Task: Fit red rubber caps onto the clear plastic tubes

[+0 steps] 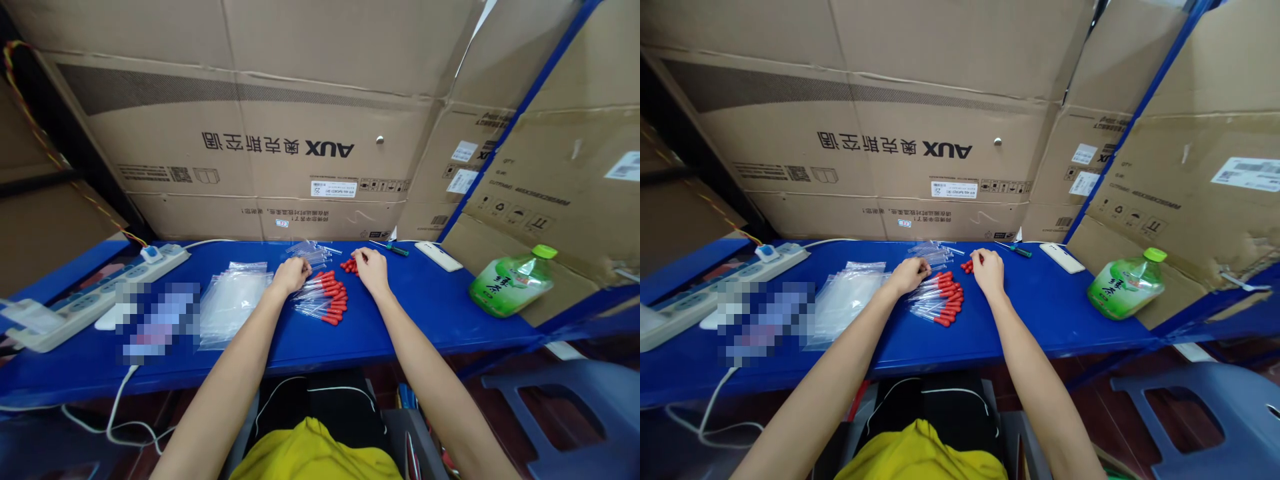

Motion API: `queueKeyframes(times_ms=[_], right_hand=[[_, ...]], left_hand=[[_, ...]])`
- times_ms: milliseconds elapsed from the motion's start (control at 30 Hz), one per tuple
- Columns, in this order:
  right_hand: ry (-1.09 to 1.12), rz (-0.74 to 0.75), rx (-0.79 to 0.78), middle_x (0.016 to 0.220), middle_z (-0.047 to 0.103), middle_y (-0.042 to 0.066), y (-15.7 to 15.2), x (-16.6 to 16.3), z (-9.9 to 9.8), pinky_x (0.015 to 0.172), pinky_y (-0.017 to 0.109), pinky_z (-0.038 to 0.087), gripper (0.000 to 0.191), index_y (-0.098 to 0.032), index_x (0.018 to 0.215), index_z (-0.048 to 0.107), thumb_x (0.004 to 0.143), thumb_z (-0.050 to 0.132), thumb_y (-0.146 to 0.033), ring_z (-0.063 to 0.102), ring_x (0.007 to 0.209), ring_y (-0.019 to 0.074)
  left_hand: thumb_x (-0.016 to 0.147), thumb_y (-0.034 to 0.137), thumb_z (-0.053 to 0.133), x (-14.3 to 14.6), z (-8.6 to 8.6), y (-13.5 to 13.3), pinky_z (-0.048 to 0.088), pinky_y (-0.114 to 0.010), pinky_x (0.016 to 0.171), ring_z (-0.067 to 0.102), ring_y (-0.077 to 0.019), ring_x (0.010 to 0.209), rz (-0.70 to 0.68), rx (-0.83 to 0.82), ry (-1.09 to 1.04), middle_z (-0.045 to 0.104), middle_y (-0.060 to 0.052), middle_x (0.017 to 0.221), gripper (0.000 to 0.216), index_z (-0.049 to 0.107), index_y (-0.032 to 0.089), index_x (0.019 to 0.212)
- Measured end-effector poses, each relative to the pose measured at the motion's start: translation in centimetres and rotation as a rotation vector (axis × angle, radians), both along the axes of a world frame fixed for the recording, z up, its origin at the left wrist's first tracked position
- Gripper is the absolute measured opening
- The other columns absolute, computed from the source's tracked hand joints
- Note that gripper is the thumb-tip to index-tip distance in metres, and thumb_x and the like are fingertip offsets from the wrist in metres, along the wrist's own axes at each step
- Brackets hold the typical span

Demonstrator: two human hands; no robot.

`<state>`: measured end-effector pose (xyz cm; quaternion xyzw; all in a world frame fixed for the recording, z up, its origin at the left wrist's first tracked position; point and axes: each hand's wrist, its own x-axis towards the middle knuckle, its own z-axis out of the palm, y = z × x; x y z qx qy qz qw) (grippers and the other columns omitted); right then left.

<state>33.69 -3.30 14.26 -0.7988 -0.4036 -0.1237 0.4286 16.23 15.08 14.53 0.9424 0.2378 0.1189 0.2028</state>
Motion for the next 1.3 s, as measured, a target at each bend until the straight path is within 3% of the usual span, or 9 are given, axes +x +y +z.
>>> queueKeyframes(times_ms=[133, 300, 500, 633, 800, 967, 1067, 1167, 1300], right_hand=[[0.027, -0.140, 0.071, 0.099, 0.078, 0.008, -0.4, 1.0, -0.6, 0.085, 0.036, 0.048, 0.032, -0.021, 0.094, 0.077, 0.097, 0.046, -0.031, 0.067, 0.089, 0.0256], [-0.031, -0.277, 0.058, 0.099, 0.070, 0.012, -0.9, 2.2, -1.6, 0.089, 0.040, 0.047, 0.037, -0.020, 0.118, 0.073, 0.089, 0.050, -0.024, 0.061, 0.095, 0.0279], [0.002, -0.175, -0.112, 0.112, 0.065, 0.014, -1.0, 2.5, -1.9, 0.093, 0.046, 0.045, 0.036, -0.028, 0.125, 0.073, 0.094, 0.055, -0.030, 0.053, 0.107, 0.0323], [-0.014, -0.089, -0.148, 0.115, 0.068, 0.011, -0.9, 2.0, -2.0, 0.092, 0.045, 0.045, 0.026, -0.031, 0.115, 0.077, 0.094, 0.063, -0.035, 0.051, 0.112, 0.0325], [-0.009, -0.081, -0.104, 0.096, 0.073, 0.009, -0.7, 2.1, -2.3, 0.091, 0.041, 0.046, 0.021, -0.026, 0.106, 0.078, 0.094, 0.061, -0.030, 0.056, 0.101, 0.0283], [-0.034, -0.132, -0.030, 0.109, 0.071, 0.011, -0.8, 2.2, -1.9, 0.093, 0.043, 0.045, 0.022, -0.026, 0.102, 0.079, 0.094, 0.060, -0.032, 0.053, 0.106, 0.0298], [-0.059, -0.156, -0.004, 0.110, 0.067, 0.012, -0.9, 2.1, -1.7, 0.093, 0.044, 0.045, 0.023, -0.027, 0.102, 0.079, 0.095, 0.059, -0.034, 0.051, 0.107, 0.0310], [-0.065, -0.150, -0.022, 0.104, 0.066, 0.012, -0.8, 1.8, -1.6, 0.092, 0.044, 0.045, 0.023, -0.027, 0.103, 0.079, 0.095, 0.058, -0.033, 0.051, 0.105, 0.0309], [-0.075, -0.155, 0.002, 0.106, 0.067, 0.012, -0.8, 1.7, -1.2, 0.097, 0.045, 0.043, 0.027, -0.025, 0.105, 0.078, 0.096, 0.054, -0.030, 0.051, 0.108, 0.0312]], left_hand=[[0.093, 0.022, 0.060, -0.3, 0.3, -0.5, 0.048, -0.036, 0.086, 0.066, -0.0291, 0.108, 0.006, 0.093, -0.024, 0.073, -0.012, 0.109, 0.011, 0.071, 0.021, 0.095], [0.101, 0.022, 0.047, -0.5, 1.1, -1.1, 0.047, -0.038, 0.088, 0.066, -0.0299, 0.110, 0.065, 0.180, -0.136, 0.071, -0.015, 0.113, 0.020, 0.066, 0.019, 0.104], [0.100, 0.027, 0.053, -0.3, 1.1, -1.3, 0.044, -0.033, 0.074, 0.069, -0.0259, 0.083, 0.081, 0.052, -0.321, 0.074, -0.007, 0.086, 0.019, 0.063, 0.023, 0.115], [0.090, 0.029, 0.067, 0.5, 0.9, -1.4, 0.046, -0.030, 0.072, 0.065, -0.0192, 0.070, 0.032, -0.278, -0.577, 0.072, -0.002, 0.074, 0.010, 0.069, 0.021, 0.095], [0.079, 0.047, 0.078, 1.1, 1.4, -1.6, 0.046, -0.026, 0.067, 0.063, -0.0161, 0.071, 0.051, -0.851, -0.803, 0.070, -0.004, 0.077, 0.032, 0.072, 0.016, 0.087], [0.095, 0.048, 0.060, 0.8, 2.5, -1.7, 0.051, -0.027, 0.080, 0.067, -0.0160, 0.091, 0.076, -1.099, -0.935, 0.070, -0.007, 0.097, 0.030, 0.060, 0.019, 0.085], [0.104, 0.033, 0.044, 0.7, 3.1, -1.8, 0.052, -0.029, 0.087, 0.065, -0.0129, 0.086, 0.037, -1.306, -1.039, 0.062, -0.004, 0.083, 0.028, 0.048, 0.020, 0.079], [0.106, 0.023, 0.038, 0.5, 3.5, -1.9, 0.049, -0.022, 0.070, 0.047, -0.0091, 0.058, -0.001, -1.494, -1.170, 0.039, 0.003, 0.063, 0.030, 0.046, 0.020, 0.077], [0.107, 0.045, 0.039, 0.0, 4.0, -2.0, 0.038, -0.022, 0.053, 0.029, -0.0108, 0.051, -0.042, -1.481, -1.179, 0.024, 0.005, 0.061, 0.046, 0.037, 0.021, 0.068]])
